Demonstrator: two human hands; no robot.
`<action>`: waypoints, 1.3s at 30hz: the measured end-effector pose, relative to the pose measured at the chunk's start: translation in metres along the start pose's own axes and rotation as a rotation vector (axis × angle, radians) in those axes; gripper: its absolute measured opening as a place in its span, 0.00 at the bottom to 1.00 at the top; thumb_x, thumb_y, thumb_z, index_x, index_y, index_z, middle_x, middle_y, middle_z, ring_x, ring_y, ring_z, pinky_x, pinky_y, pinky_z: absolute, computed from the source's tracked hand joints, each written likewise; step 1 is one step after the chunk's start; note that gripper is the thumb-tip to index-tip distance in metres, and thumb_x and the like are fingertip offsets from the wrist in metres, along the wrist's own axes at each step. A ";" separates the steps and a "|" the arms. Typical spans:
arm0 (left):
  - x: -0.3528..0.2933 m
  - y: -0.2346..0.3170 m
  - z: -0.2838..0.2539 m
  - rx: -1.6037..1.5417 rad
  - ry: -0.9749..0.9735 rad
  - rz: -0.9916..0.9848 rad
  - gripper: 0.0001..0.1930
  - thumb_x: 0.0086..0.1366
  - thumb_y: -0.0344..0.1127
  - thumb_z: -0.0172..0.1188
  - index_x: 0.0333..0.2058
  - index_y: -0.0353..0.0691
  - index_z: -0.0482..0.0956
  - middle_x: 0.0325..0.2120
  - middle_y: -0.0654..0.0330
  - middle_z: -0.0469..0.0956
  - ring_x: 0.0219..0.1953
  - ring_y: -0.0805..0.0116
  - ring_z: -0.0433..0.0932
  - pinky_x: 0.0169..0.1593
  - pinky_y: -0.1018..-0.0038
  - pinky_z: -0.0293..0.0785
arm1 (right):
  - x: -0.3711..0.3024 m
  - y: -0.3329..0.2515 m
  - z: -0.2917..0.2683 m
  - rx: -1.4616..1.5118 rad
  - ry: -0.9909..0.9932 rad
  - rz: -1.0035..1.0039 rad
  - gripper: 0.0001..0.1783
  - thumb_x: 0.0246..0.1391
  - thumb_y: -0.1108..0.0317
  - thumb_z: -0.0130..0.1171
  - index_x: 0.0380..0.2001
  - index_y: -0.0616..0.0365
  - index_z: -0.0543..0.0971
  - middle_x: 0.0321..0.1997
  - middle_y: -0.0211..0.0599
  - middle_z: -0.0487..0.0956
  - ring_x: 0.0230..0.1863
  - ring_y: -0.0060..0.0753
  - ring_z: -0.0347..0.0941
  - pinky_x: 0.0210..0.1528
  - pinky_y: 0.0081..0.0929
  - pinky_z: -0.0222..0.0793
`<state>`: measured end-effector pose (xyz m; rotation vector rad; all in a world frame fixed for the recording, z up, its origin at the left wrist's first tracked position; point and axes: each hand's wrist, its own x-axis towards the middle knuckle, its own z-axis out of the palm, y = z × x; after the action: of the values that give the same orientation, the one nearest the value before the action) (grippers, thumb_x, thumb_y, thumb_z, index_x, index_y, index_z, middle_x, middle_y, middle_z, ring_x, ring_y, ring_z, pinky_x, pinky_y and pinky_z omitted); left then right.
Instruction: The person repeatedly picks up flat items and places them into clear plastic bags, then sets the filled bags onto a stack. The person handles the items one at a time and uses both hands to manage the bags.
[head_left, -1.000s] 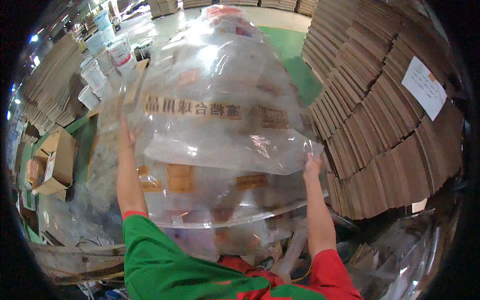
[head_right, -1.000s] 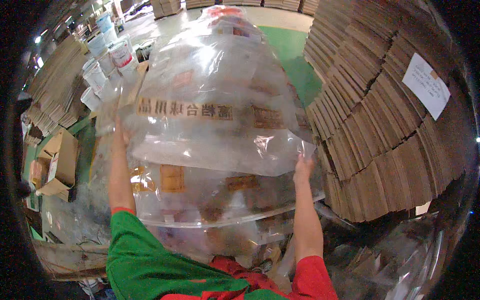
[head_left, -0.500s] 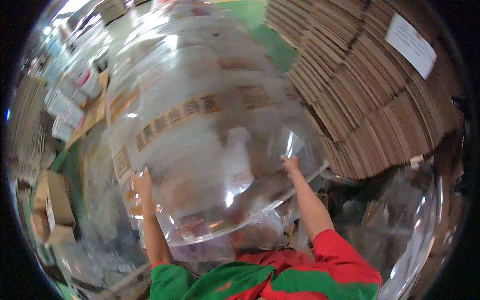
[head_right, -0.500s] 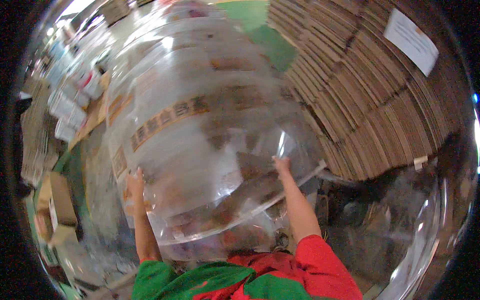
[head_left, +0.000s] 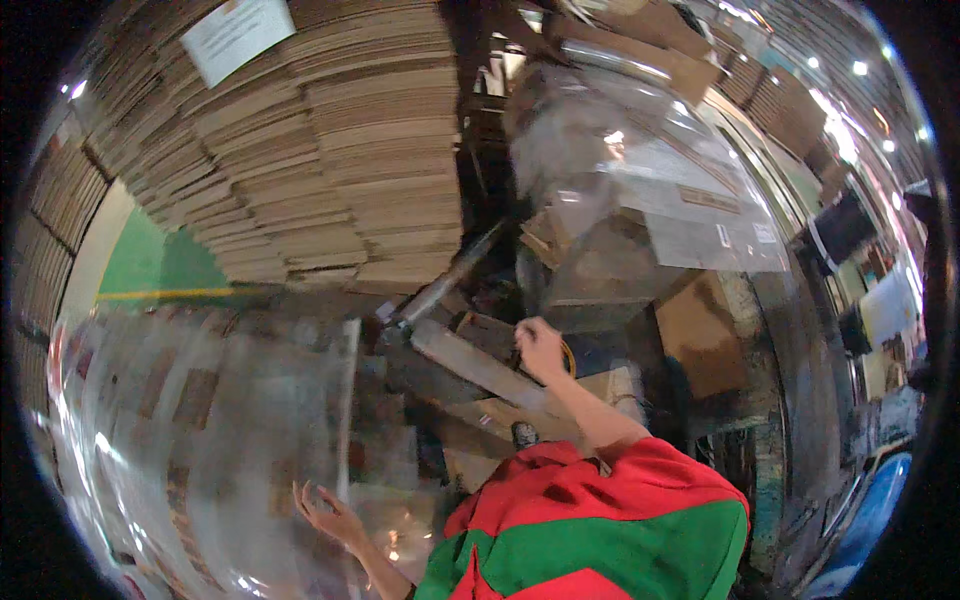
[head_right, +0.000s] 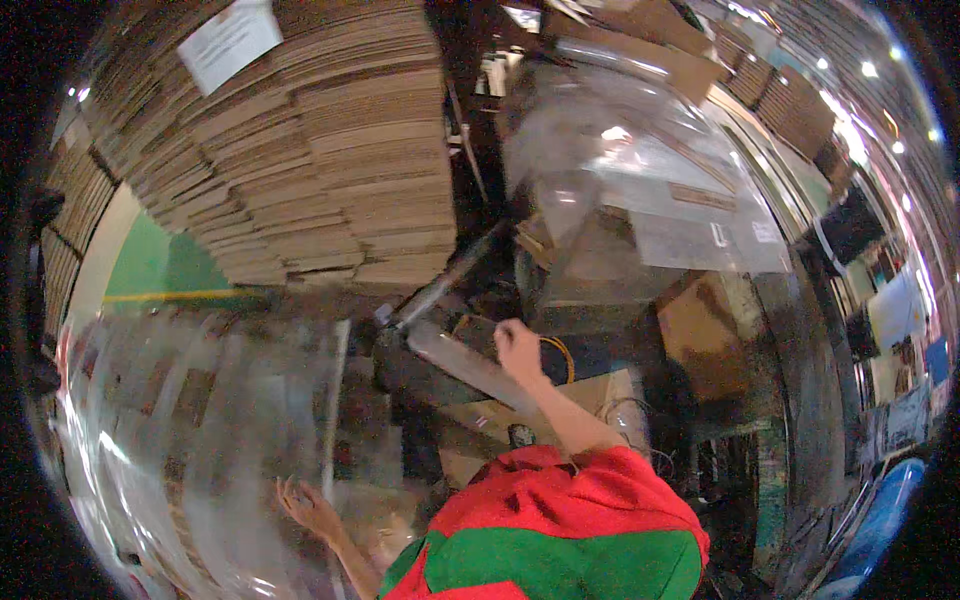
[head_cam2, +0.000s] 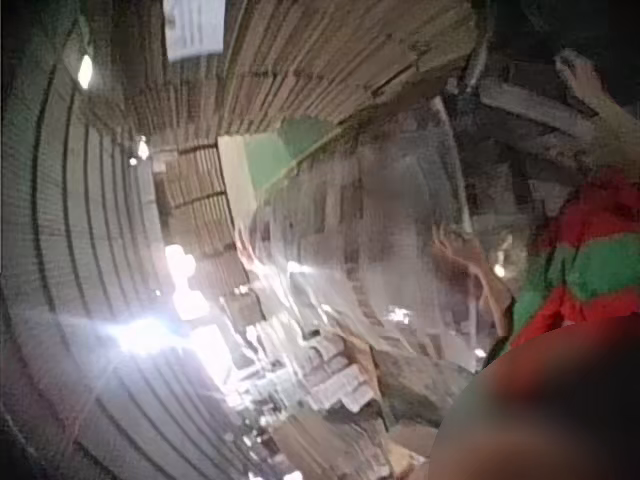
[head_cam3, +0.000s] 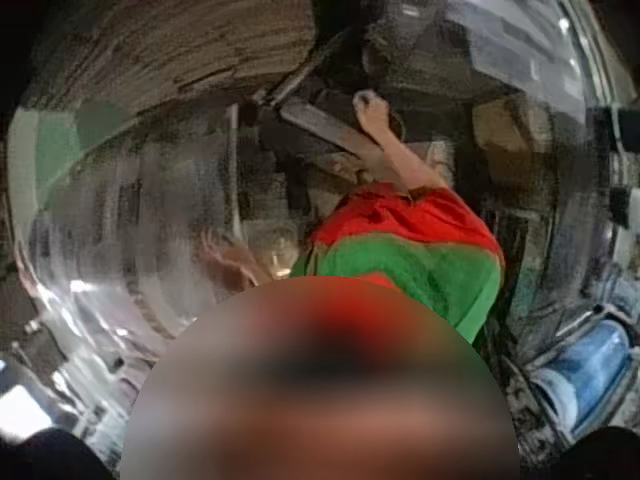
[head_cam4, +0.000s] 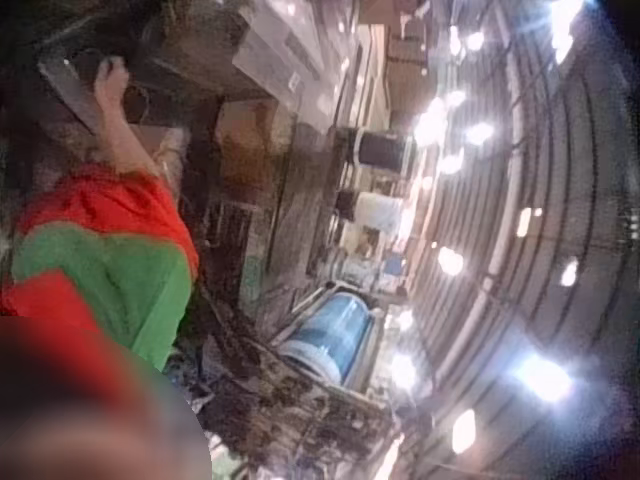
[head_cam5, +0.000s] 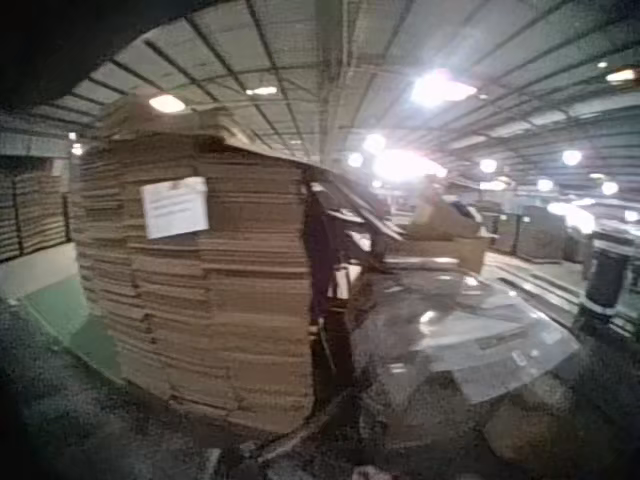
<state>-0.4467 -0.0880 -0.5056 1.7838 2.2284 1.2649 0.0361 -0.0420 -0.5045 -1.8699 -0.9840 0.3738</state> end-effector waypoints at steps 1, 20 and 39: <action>-0.007 0.027 0.022 -0.023 -0.051 -0.001 0.14 0.70 0.33 0.54 0.49 0.30 0.77 0.57 0.48 0.72 0.57 0.49 0.73 0.57 0.59 0.71 | 0.020 0.003 -0.045 -0.047 0.164 -0.205 0.07 0.56 0.73 0.59 0.38 0.62 0.81 0.32 0.42 0.81 0.30 0.30 0.78 0.36 0.29 0.74; -0.136 0.421 0.196 -0.543 -0.681 0.521 0.12 0.60 0.27 0.61 0.44 0.32 0.78 0.47 0.46 0.79 0.51 0.45 0.76 0.56 0.60 0.72 | 0.336 -0.047 -0.204 -0.948 0.084 -0.583 0.25 0.57 0.51 0.60 0.47 0.63 0.81 0.54 0.58 0.78 0.58 0.58 0.74 0.58 0.55 0.69; -0.040 0.528 0.197 -2.000 -1.441 -0.636 0.29 0.73 0.54 0.49 0.61 0.37 0.66 0.60 0.47 0.67 0.58 0.52 0.72 0.56 0.55 0.74 | 0.127 -0.065 -0.259 -0.456 -0.034 -1.060 0.13 0.48 0.66 0.56 0.38 0.58 0.77 0.39 0.40 0.80 0.40 0.38 0.78 0.44 0.33 0.74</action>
<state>0.0872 0.0008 -0.3449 0.4303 0.0750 0.7074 0.2460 -0.0888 -0.3012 -1.4306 -2.0168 -0.4909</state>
